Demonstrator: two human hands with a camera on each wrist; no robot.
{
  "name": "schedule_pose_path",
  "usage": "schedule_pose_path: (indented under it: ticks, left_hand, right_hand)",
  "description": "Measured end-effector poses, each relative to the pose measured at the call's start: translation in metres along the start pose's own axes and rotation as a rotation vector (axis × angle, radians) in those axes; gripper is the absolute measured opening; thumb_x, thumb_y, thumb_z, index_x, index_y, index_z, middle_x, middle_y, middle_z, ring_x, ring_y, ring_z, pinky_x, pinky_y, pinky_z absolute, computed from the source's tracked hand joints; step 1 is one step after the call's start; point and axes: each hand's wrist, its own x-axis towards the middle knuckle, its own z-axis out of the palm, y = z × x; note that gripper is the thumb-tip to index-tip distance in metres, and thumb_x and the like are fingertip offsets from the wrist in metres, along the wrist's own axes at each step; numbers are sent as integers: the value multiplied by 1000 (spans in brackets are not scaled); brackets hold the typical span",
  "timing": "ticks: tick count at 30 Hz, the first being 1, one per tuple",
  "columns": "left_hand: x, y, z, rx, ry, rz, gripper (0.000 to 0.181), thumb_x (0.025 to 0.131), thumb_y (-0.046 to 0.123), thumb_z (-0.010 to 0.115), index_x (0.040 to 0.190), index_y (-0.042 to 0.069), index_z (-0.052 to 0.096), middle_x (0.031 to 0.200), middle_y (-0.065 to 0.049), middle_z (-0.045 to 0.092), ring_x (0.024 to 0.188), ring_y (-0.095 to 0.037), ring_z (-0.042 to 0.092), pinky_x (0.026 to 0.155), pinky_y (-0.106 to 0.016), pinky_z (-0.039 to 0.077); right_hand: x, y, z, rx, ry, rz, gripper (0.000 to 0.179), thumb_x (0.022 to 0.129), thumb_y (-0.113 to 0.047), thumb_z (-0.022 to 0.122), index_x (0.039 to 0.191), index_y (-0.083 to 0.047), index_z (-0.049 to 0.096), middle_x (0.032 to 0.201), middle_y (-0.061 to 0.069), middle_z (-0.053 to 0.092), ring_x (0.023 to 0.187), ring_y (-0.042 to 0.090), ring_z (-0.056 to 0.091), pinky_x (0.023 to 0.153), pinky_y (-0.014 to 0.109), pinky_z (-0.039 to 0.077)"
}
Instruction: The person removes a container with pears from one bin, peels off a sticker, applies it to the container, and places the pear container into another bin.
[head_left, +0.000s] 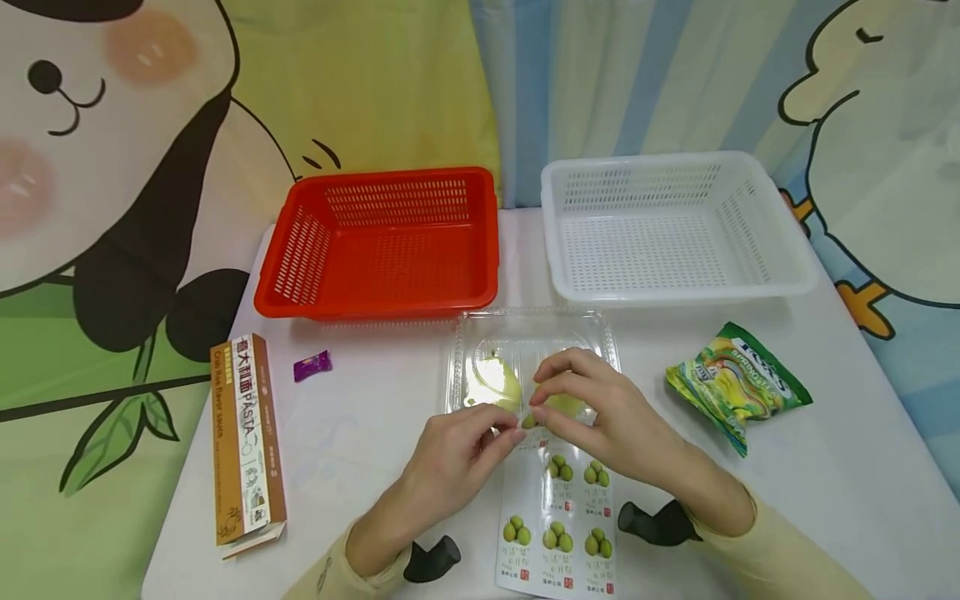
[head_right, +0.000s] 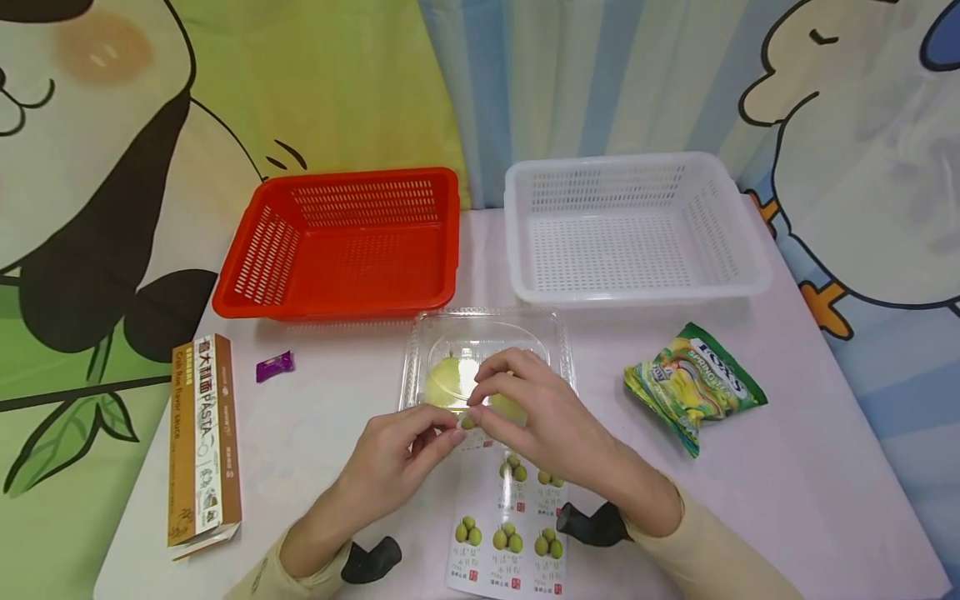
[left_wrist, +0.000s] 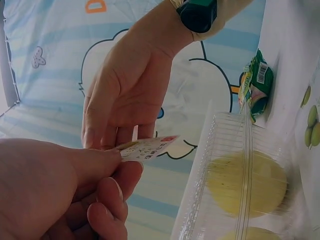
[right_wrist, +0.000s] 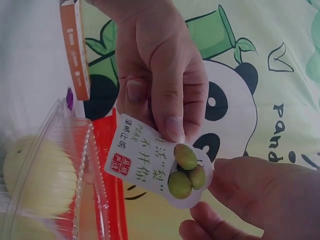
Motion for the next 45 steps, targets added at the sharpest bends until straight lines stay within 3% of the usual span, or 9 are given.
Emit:
schedule_pose_path:
  ticks: [6, 12, 17, 26, 32, 40, 45]
  left_hand:
    - [10, -5, -3, -13, 33, -22, 5, 92, 15, 71, 95, 12, 68, 72, 11, 54, 60, -2, 46, 51, -15, 39]
    - [23, -16, -8, -121, 87, -106, 6, 90, 13, 72, 94, 9, 68, 73, 8, 60, 60, -6, 52, 52, -21, 47]
    - [36, -27, -10, -201, 54, -178, 7, 92, 16, 70, 95, 9, 69, 71, 7, 58, 60, -10, 52, 52, -25, 46]
    - [58, -40, -9, -244, -45, -290, 8, 93, 18, 69, 94, 10, 70, 71, 5, 59, 61, -10, 50, 51, -25, 41]
    - [66, -43, -6, -155, -66, -347, 13, 94, 22, 68, 95, 9, 71, 74, 3, 63, 66, -11, 55, 56, -27, 46]
    - [70, -46, 1, 144, -59, -282, 9, 93, 22, 68, 89, 14, 72, 71, 12, 62, 64, -5, 56, 60, -26, 45]
    - [71, -48, 1, 221, -83, -270, 10, 93, 22, 69, 85, 15, 69, 69, 12, 60, 64, -6, 55, 61, -26, 44]
  right_hand:
    - [2, 8, 0, -41, 85, 78, 30, 85, -8, 75, 114, -12, 70, 113, -4, 59, 105, 15, 55, 82, 30, 48]
    - [0, 19, 1, -57, 137, 213, 11, 88, -12, 74, 97, -14, 69, 102, -9, 60, 95, 14, 58, 75, 36, 48]
    - [0, 27, 5, -19, 128, 259, 6, 89, -11, 72, 90, -16, 70, 98, -9, 60, 89, 11, 58, 72, 37, 50]
    - [2, 39, 9, 20, 142, 329, 1, 91, -11, 70, 90, -12, 70, 94, -8, 61, 87, 10, 58, 74, 38, 53]
    - [6, 42, 10, -25, 136, 415, 7, 90, -14, 70, 83, -12, 71, 91, -5, 59, 82, 14, 54, 65, 34, 45]
    - [11, 47, 14, -124, 116, 443, 9, 87, -12, 69, 80, -6, 72, 86, 3, 59, 80, 24, 54, 70, 36, 43]
    - [14, 49, 18, -170, 116, 424, 10, 85, -12, 70, 78, -6, 73, 83, 5, 58, 77, 25, 53, 69, 36, 42]
